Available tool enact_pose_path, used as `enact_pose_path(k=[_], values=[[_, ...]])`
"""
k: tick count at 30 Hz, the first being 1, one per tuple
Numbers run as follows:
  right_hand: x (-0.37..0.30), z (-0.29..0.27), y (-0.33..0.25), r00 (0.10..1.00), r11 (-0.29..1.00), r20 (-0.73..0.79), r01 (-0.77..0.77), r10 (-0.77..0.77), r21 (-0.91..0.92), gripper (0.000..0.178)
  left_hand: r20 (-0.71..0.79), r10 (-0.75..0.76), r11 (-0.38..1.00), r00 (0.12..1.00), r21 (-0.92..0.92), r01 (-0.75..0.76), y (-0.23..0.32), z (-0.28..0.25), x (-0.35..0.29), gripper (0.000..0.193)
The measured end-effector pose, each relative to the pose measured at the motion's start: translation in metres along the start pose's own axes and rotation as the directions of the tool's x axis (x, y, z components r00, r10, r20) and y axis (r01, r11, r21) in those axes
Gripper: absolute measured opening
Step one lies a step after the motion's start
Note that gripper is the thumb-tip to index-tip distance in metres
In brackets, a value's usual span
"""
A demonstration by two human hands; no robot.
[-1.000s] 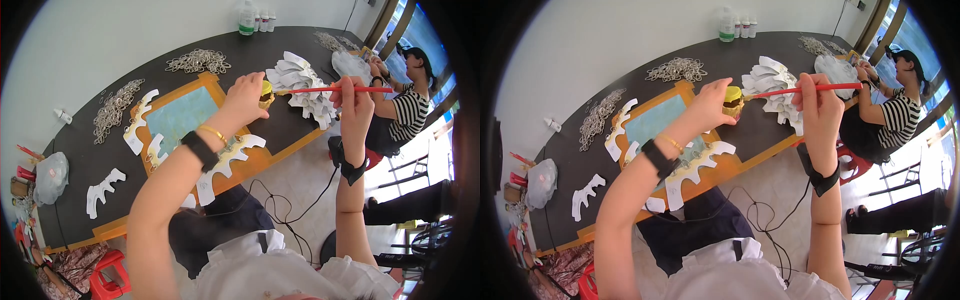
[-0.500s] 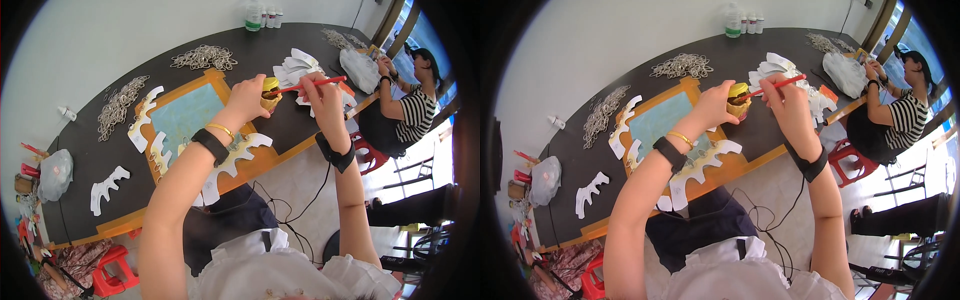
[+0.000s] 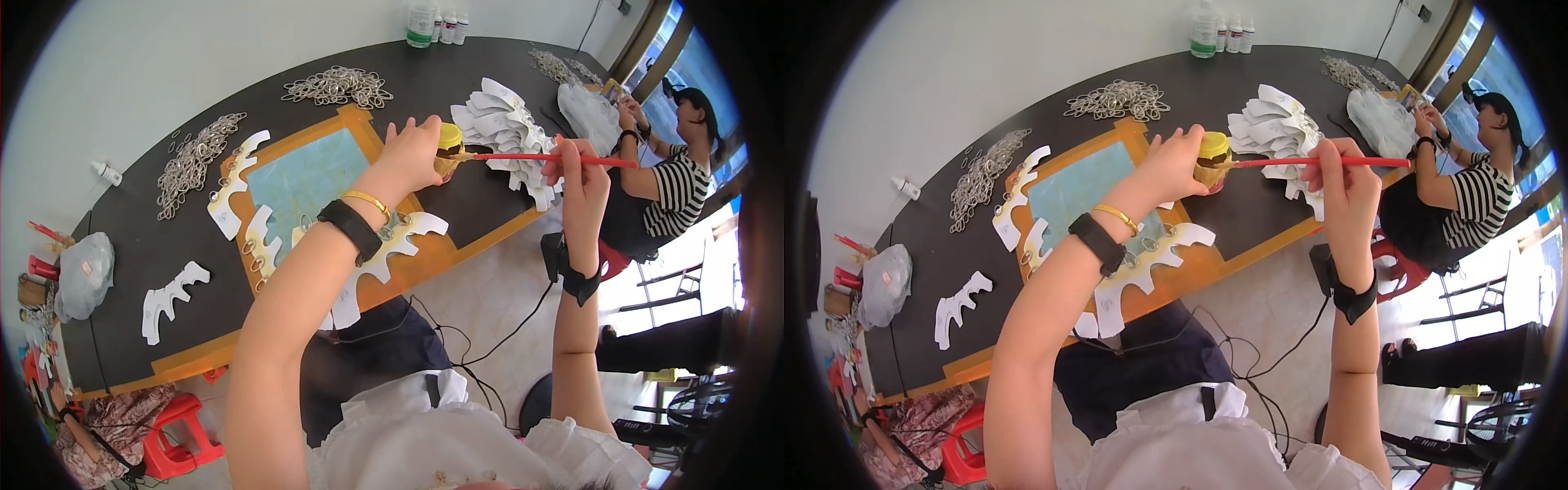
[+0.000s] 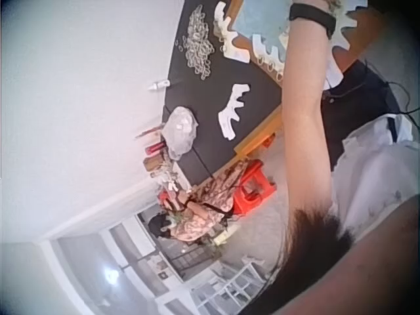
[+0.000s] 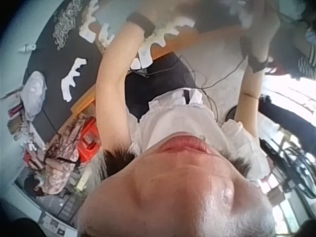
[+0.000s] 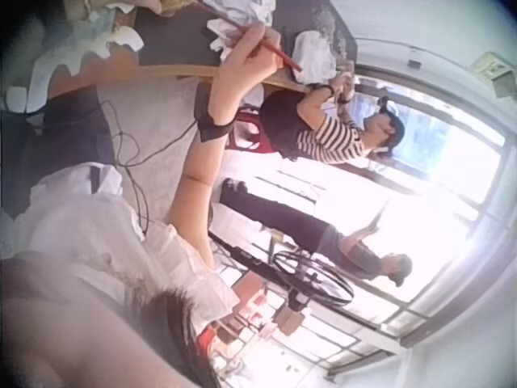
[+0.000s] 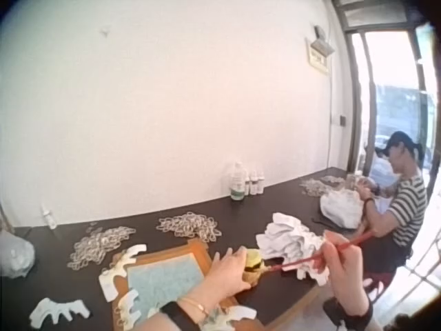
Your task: Applying adhesive and attaching metal eyelets to white leather shoe components.
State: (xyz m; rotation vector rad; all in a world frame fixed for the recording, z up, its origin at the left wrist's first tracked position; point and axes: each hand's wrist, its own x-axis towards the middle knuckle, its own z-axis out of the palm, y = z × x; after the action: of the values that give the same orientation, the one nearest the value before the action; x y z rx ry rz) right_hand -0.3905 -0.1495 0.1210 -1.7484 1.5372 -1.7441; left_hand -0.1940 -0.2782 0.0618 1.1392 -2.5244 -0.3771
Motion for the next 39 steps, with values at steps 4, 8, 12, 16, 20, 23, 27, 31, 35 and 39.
enact_pose_path(k=[4, 8, 12, 16, 20, 23, 27, 31, 35, 39], values=[[-0.003, -0.008, -0.002, 0.999, 1.000, -0.040, 0.020, -0.019, 0.023, 0.027, -0.005, 0.002, 1.000, 1.000, 0.014, -0.002, -0.002, 0.002, -0.004, 0.079], [-0.008, -0.023, 0.009, 0.990, 0.997, -0.144, 0.001, 0.010, 0.073, 0.030, -0.026, -0.008, 1.000, 1.000, 0.000, 0.008, -0.002, -0.001, -0.008, 0.090], [-0.012, -0.035, 0.026, 0.958, 0.937, -0.271, 0.005, 0.096, 0.350, 0.029, 0.006, -0.042, 0.998, 0.999, -0.044, 0.042, 0.000, -0.004, -0.018, 0.093], [-0.017, -0.042, 0.040, 0.944, 0.736, -0.246, 0.006, 0.218, 0.677, 0.026, 0.021, 0.006, 0.988, 1.000, -0.156, -0.003, 0.014, -0.019, -0.044, 0.083], [-0.020, -0.040, 0.050, 0.924, 0.486, -0.127, -0.070, 0.361, 0.871, 0.021, 0.081, -0.001, 0.985, 0.997, -0.170, 0.015, 0.036, -0.030, -0.087, 0.075], [-0.024, -0.016, 0.041, 0.936, 0.341, 0.014, -0.142, 0.351, 0.929, 0.019, 0.030, 0.076, 0.971, 0.997, -0.231, -0.067, 0.051, -0.043, -0.133, 0.062], [-0.039, -0.007, 0.022, 0.959, 0.341, 0.072, -0.168, 0.275, 0.925, 0.019, -0.125, 0.170, 0.932, 0.977, -0.302, -0.201, 0.081, -0.069, -0.204, 0.040], [-0.075, 0.048, -0.011, 0.963, 0.533, 0.163, -0.256, 0.215, 0.807, 0.023, -0.241, -0.175, 0.909, 0.955, -0.411, 0.063, 0.039, -0.071, -0.285, 0.024], [-0.104, 0.088, -0.022, 0.960, 0.792, 0.264, -0.231, 0.092, 0.566, 0.026, -0.378, -0.536, 0.832, 0.755, -0.390, 0.395, 0.001, -0.059, -0.332, 0.012], [-0.120, 0.129, -0.037, 0.931, 0.849, 0.365, -0.182, -0.014, 0.496, 0.023, -0.504, -0.480, 0.874, 0.718, -0.211, 0.437, -0.020, -0.041, -0.341, 0.015]])
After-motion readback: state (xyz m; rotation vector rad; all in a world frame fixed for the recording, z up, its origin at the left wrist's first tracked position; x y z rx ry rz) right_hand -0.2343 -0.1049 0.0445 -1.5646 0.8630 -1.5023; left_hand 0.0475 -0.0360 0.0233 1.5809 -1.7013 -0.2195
